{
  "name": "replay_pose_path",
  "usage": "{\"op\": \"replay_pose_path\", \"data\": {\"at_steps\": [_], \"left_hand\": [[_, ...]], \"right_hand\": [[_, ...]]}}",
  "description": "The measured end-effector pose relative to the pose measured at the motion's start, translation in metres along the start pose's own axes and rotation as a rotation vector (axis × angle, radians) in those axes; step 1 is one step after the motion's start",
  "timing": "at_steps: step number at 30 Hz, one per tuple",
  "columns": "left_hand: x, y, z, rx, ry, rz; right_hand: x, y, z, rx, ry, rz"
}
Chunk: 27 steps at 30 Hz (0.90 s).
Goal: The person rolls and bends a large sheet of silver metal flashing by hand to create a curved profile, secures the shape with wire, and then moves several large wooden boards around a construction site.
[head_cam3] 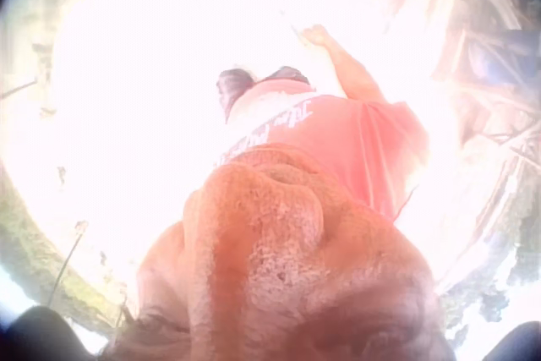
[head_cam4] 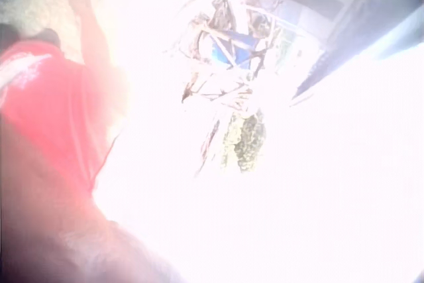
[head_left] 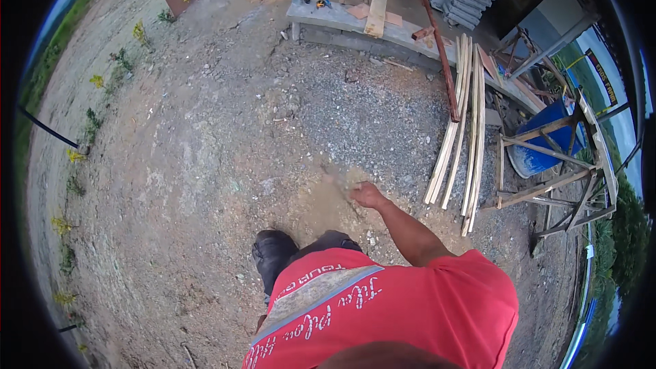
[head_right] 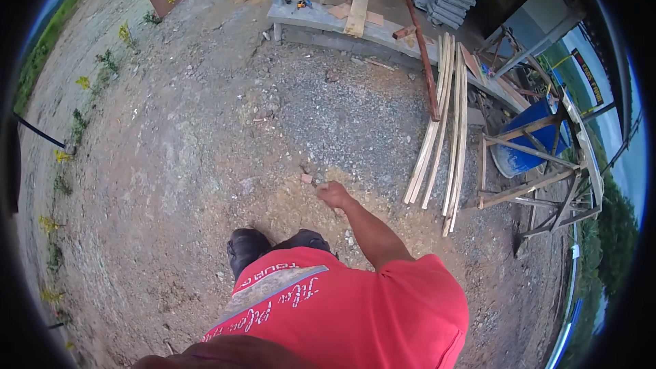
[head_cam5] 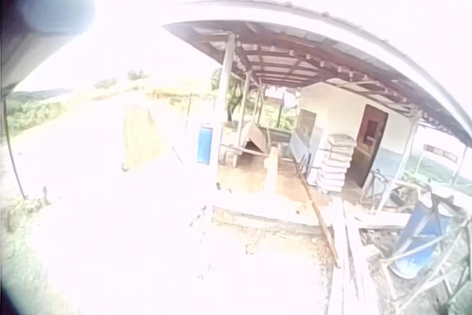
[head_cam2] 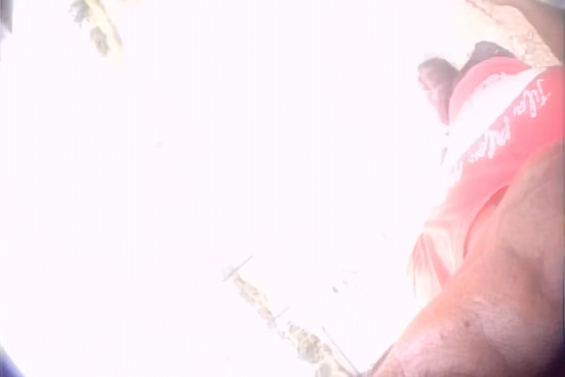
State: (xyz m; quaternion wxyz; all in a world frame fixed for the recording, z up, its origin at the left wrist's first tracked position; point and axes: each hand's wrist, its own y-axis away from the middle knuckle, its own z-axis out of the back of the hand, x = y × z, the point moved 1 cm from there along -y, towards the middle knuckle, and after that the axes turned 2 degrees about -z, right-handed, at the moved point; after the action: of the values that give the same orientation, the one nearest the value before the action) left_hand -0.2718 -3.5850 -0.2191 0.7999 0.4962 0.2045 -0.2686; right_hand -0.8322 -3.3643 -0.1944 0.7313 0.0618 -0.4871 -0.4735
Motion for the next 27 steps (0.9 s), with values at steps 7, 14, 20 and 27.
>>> {"op": "replay_pose_path", "data": {"at_steps": [7,14,20,27], "left_hand": [[-0.024,-0.211,0.190,0.028,-0.066,0.170],[-0.218,-0.552,0.481,-0.131,-0.665,-0.710],[-0.477,-0.730,0.643,-0.113,-0.318,-0.584],[-0.434,-0.933,0.699,0.070,-0.238,-0.491]], "right_hand": [[0.067,-0.158,-0.028,-0.143,-0.015,-0.051],[0.031,-0.237,-0.068,0.425,0.078,-0.547],[0.139,-0.404,-0.031,0.427,0.379,-0.414],[0.242,-0.746,0.036,0.070,0.752,-0.020]]}}
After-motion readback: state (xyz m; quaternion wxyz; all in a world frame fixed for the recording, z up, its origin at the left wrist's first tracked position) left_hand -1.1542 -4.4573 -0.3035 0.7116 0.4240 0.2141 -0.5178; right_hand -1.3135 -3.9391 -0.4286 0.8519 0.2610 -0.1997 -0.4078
